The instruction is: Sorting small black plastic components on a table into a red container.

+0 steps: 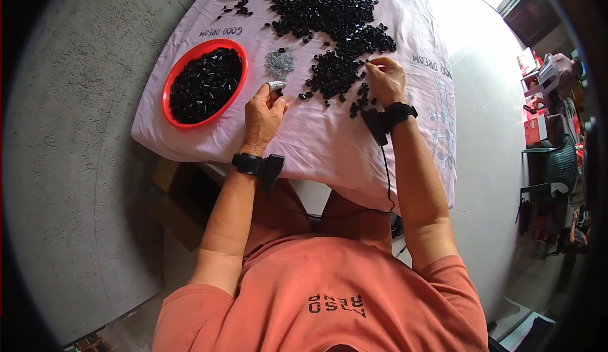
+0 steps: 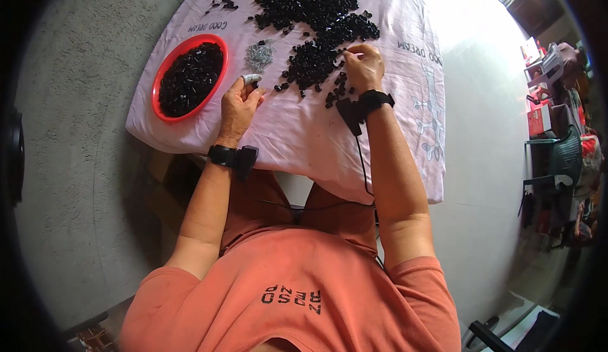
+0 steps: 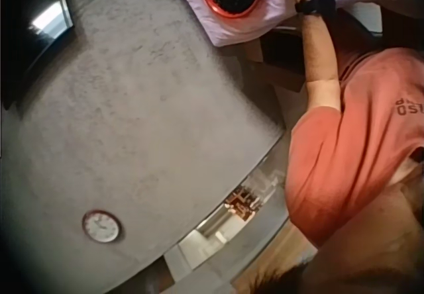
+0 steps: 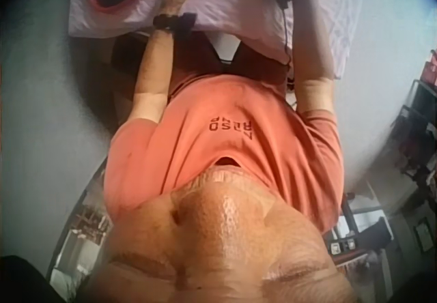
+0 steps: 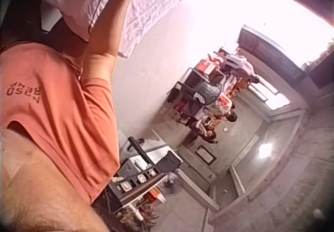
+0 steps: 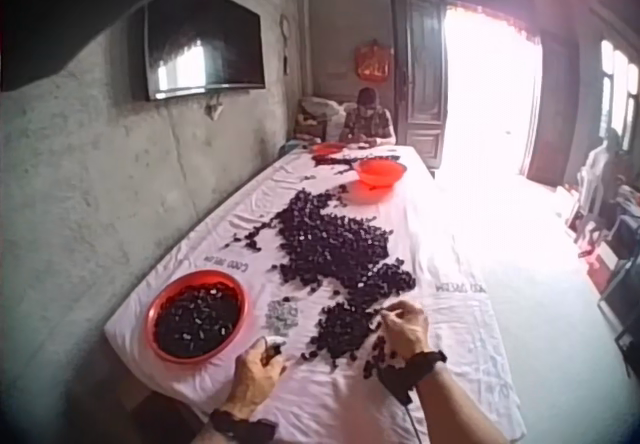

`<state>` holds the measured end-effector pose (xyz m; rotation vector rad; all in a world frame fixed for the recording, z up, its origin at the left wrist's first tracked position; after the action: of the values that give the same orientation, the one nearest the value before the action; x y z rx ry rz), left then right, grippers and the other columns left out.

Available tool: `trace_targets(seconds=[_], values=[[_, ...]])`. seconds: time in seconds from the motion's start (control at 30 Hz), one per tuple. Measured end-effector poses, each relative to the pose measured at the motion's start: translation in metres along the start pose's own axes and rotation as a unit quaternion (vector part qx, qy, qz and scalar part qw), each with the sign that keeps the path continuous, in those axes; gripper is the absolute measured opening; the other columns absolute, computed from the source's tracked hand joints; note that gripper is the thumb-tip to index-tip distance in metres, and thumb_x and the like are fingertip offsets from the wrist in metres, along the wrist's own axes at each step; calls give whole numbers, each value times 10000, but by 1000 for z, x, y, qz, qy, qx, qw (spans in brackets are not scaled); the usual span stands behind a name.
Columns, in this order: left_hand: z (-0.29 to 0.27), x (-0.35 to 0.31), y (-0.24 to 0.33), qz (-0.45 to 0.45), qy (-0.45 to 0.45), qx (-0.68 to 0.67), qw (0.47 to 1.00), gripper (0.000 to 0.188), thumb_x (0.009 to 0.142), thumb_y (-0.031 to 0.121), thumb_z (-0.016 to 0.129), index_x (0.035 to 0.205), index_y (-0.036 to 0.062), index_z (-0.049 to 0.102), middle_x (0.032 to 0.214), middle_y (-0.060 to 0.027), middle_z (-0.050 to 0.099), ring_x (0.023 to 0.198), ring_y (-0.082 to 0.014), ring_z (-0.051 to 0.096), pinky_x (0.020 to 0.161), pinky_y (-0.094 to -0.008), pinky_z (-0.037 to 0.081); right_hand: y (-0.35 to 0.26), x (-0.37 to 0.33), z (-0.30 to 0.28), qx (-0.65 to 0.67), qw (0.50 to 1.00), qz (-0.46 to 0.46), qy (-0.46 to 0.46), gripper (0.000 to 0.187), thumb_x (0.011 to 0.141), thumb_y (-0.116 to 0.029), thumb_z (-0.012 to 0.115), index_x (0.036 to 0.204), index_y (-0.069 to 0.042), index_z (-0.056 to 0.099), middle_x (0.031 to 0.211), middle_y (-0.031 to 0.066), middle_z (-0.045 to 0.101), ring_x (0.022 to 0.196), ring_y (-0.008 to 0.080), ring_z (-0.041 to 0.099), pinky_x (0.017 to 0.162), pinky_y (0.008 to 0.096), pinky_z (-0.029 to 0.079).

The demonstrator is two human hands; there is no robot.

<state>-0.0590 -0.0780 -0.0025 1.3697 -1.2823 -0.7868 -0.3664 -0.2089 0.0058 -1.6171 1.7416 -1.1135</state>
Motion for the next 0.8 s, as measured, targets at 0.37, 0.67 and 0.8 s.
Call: trace_targets(seconds=[0.37,0.67,0.8], values=[[0,-1,-5,-13,-6,2,1000,231,935,-11,621,1166,2,608,868,-29,678,729,-61,623,674,-207,537,5,-11,14,216,973,14,-83,116,933,-74,660,994,23,641,895,78,692,815,156,708,705,265,562],[0,0,-2,-6,4,8,1000,174,916,-8,656,1087,15,637,817,15,647,711,-39,600,647,-199,530,3,-23,4,287,952,0,-106,97,909,-64,670,923,31,659,850,88,712,790,155,713,674,256,554],[-8,-3,5,-21,13,-18,1000,205,886,9,663,1090,10,650,760,-3,654,651,-68,611,606,-242,518,9,-29,-2,333,940,14,-68,87,930,-81,673,961,0,660,893,76,714,828,165,720,711,257,561]])
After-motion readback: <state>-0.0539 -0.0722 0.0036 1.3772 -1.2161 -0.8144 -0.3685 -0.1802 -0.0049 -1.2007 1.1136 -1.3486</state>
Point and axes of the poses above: each hand's wrist, its own x-axis towards the middle knuckle, its own z-axis out of the palm, y = z × x, the point moved 10 cm from there along x, towards the middle knuckle
